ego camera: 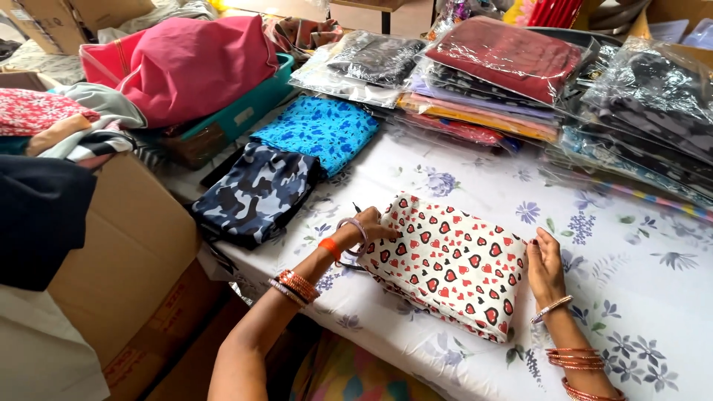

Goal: Folding and stacking various garments, including patterned leggings and black trousers, on a work table.

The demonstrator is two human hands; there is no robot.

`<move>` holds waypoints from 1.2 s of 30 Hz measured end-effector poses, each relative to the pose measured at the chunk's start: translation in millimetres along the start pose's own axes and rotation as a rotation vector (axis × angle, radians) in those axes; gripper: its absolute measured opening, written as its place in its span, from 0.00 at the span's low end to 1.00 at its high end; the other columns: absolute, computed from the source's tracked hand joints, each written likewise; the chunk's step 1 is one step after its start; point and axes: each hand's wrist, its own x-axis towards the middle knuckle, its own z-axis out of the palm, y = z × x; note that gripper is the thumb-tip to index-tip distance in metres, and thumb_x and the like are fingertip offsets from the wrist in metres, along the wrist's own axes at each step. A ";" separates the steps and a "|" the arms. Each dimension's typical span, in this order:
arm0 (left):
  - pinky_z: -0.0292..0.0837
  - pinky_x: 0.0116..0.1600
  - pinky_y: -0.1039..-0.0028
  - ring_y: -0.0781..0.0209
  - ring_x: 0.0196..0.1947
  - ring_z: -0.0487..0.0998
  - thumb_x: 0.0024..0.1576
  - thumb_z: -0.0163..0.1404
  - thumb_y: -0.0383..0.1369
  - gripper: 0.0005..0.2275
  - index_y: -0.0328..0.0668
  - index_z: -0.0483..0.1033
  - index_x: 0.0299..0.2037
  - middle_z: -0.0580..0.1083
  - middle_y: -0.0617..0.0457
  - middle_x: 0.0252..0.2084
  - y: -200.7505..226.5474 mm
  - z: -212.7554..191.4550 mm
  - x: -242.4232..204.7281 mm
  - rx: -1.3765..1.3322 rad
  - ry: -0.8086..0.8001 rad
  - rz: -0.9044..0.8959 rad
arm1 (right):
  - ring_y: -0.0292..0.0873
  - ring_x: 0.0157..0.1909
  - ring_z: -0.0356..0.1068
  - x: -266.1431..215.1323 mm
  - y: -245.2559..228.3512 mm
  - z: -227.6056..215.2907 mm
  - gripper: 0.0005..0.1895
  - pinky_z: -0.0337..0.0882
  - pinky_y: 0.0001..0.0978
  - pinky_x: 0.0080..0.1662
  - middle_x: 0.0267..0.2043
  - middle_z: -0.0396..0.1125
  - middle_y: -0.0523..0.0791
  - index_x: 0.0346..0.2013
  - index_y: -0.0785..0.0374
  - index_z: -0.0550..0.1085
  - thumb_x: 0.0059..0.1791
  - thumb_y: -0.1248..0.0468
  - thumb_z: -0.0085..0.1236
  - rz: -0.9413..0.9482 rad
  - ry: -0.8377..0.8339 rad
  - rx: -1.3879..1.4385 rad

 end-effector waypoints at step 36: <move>0.83 0.46 0.68 0.55 0.41 0.84 0.46 0.66 0.37 0.31 0.32 0.69 0.58 0.80 0.40 0.45 121.0 -177.9 -65.3 -0.422 -0.111 0.357 | 0.42 0.60 0.63 4.4 1.6 -10.1 0.26 0.65 0.35 0.57 0.63 0.62 0.53 0.69 0.62 0.62 0.58 0.55 0.48 0.070 0.002 -0.033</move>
